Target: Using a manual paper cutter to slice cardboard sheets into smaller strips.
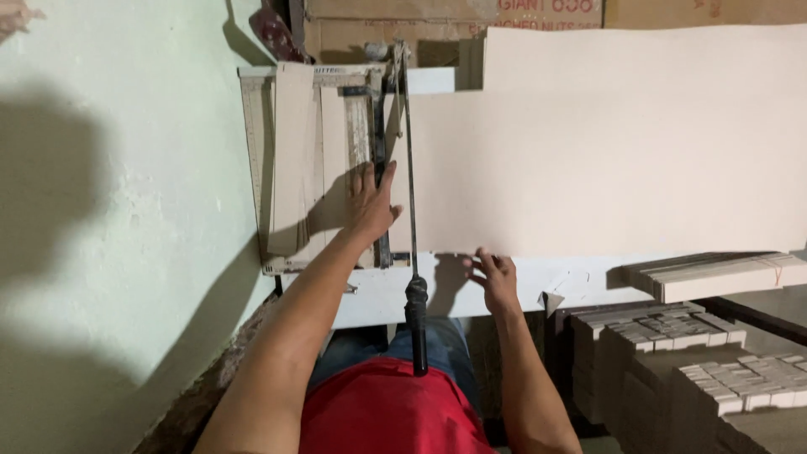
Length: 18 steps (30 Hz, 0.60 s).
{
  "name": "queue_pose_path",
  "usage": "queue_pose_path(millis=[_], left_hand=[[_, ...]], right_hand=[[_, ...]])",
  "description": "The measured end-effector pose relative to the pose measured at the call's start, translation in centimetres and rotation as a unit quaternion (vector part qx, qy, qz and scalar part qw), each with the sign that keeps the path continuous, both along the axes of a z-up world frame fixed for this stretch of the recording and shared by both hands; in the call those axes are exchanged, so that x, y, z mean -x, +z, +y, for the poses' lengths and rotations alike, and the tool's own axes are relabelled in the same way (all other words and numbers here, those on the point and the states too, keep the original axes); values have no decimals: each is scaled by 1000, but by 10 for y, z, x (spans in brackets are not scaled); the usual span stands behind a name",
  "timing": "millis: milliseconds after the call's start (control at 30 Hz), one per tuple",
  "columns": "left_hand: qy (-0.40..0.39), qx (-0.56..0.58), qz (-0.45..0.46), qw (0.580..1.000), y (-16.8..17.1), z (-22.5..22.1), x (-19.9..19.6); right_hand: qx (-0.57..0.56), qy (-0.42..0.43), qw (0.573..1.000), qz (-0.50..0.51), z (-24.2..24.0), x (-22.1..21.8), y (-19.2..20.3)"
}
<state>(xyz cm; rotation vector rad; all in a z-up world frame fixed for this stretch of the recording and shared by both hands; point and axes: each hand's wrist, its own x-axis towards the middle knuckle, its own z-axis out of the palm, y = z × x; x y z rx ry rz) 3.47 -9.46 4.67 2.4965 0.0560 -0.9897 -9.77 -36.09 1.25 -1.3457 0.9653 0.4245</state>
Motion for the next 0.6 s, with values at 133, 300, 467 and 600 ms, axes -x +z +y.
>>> queue_pose_path(millis=[133, 300, 467, 600], left_hand=[[-35, -21, 1, 999, 3, -4, 1], [-67, -62, 16, 996, -1, -14, -5], [-132, -198, 18, 971, -23, -25, -1], [-135, -200, 32, 970, -18, -24, -1]], right_hand=[[4, 11, 1000, -9, 2, -5, -11], [5, 21, 1000, -9, -2, -10, -14], [149, 323, 927, 121, -11, -18, 5], [164, 433, 885, 52, 78, -26, 181]])
